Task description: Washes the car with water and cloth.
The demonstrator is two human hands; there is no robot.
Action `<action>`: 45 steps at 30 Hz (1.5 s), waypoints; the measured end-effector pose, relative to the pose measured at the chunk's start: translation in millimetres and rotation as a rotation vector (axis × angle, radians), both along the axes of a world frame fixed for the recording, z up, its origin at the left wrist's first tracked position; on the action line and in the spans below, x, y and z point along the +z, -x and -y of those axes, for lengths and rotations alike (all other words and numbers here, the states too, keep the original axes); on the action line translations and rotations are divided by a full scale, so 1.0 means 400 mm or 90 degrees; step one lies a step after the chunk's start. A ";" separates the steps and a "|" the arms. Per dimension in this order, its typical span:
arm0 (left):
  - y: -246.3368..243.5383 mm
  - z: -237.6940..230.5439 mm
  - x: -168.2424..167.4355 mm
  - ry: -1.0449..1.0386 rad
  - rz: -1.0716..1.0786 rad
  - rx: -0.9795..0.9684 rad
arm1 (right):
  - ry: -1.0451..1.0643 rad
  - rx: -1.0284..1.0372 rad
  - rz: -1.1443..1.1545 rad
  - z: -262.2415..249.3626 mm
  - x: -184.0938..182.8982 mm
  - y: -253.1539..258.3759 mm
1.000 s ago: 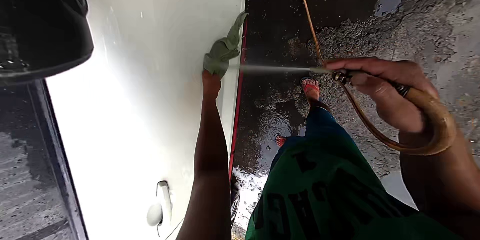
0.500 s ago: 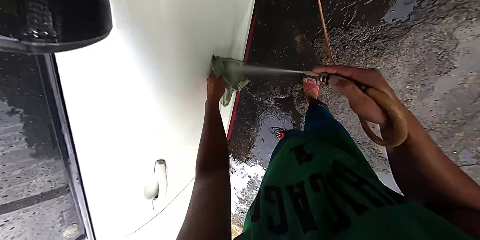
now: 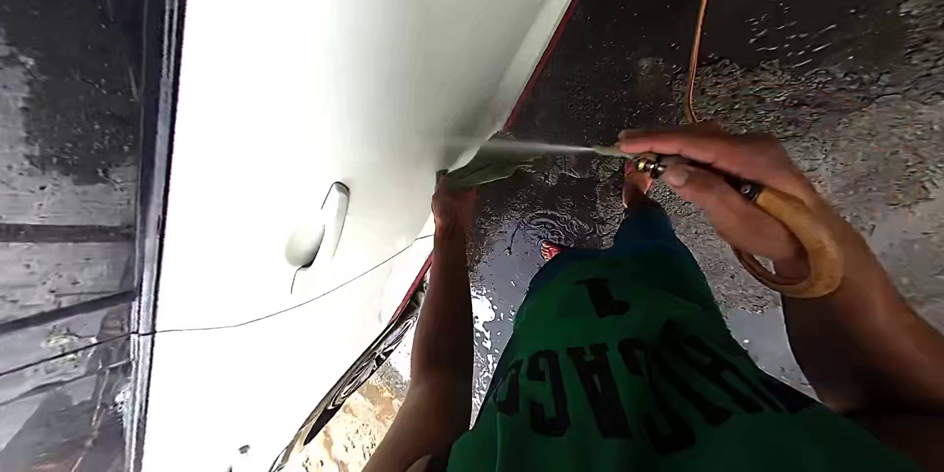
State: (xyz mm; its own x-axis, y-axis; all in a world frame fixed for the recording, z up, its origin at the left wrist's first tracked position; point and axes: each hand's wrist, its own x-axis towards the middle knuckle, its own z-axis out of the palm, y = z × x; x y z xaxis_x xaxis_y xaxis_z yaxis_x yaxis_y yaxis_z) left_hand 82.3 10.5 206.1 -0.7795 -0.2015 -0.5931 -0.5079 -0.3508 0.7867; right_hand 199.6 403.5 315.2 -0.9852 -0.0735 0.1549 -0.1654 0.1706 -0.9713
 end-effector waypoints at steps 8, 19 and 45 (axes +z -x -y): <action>-0.014 0.180 0.218 0.154 -0.115 0.421 | 0.011 0.070 -0.027 0.100 -0.076 0.046; 0.367 -0.400 0.263 -0.193 -0.127 0.222 | 0.047 -0.206 0.005 -0.269 -0.189 -0.012; 0.491 -0.753 0.011 1.042 -0.206 -0.695 | 0.087 -0.471 -0.003 -0.510 -0.185 0.104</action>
